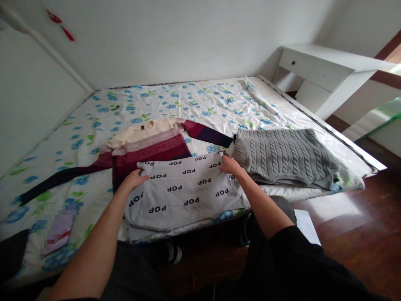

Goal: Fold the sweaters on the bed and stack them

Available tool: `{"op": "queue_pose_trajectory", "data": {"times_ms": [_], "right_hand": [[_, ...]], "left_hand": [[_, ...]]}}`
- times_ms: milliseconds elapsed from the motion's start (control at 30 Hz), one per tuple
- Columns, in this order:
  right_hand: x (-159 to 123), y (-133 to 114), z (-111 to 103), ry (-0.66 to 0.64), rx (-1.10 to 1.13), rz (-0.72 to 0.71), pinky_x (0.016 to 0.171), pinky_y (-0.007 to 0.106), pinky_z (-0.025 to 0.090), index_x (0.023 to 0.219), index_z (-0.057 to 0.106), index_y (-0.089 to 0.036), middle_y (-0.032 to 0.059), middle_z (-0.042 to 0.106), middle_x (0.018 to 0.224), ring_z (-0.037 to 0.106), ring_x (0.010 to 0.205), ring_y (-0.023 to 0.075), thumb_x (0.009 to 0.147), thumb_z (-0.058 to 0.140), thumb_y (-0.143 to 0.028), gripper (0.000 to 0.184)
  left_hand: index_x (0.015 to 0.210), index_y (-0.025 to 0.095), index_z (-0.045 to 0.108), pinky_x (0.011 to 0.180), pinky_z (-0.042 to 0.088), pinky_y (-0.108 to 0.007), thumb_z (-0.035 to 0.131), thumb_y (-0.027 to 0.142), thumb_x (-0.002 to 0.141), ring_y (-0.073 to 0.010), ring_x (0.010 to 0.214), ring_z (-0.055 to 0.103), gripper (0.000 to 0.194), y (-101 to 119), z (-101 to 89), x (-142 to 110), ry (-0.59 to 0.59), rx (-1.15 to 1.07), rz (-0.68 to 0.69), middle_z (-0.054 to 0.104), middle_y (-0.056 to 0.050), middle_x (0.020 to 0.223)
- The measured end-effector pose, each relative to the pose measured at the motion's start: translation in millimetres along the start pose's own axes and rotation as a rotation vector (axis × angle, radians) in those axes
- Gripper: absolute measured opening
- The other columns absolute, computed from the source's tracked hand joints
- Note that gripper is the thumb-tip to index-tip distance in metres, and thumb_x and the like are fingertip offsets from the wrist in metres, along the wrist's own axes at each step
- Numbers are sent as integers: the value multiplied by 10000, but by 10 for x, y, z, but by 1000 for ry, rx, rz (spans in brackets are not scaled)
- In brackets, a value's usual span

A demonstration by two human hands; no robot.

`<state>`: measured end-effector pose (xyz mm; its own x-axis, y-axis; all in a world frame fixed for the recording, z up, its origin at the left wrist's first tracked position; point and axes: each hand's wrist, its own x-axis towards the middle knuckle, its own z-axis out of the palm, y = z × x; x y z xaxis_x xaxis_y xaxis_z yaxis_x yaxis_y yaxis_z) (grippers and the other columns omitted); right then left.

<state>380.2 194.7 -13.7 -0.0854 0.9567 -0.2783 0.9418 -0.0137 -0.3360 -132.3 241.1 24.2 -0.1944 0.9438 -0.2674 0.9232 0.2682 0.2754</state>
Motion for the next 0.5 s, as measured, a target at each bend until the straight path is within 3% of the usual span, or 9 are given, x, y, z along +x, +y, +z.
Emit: {"op": "queue_pose_trajectory", "data": {"times_ms": [133, 300, 500], "right_hand": [[-19, -8, -3, 4, 10, -26, 1235, 380, 481, 1667, 548, -144, 200, 721, 1554, 687, 1451, 357, 1035, 756, -312, 686], [-24, -82, 12, 64, 47, -36, 1220, 379, 496, 1642, 591, -134, 210, 730, 1534, 705, 1429, 368, 1050, 758, -343, 649], [-7, -220, 103, -11, 183, 45, 1090, 306, 552, 1558, 681, -153, 158, 823, 1361, 778, 1293, 309, 1077, 742, -413, 550]], "left_hand": [[1553, 72, 632, 1119, 571, -469, 752, 491, 987, -437, 1401, 709, 714, -261, -146, 78, 21, 144, -95, 699, -288, 1566], [1670, 17, 490, 1124, 550, -463, 724, 531, 1006, -438, 1439, 673, 872, -500, -150, 11, 25, 232, -135, 632, -348, 1613], [1515, 52, 668, 1059, 553, -328, 714, 430, 1029, -318, 1309, 756, 617, -571, -96, -19, -54, 70, -14, 778, -246, 1458]]}}
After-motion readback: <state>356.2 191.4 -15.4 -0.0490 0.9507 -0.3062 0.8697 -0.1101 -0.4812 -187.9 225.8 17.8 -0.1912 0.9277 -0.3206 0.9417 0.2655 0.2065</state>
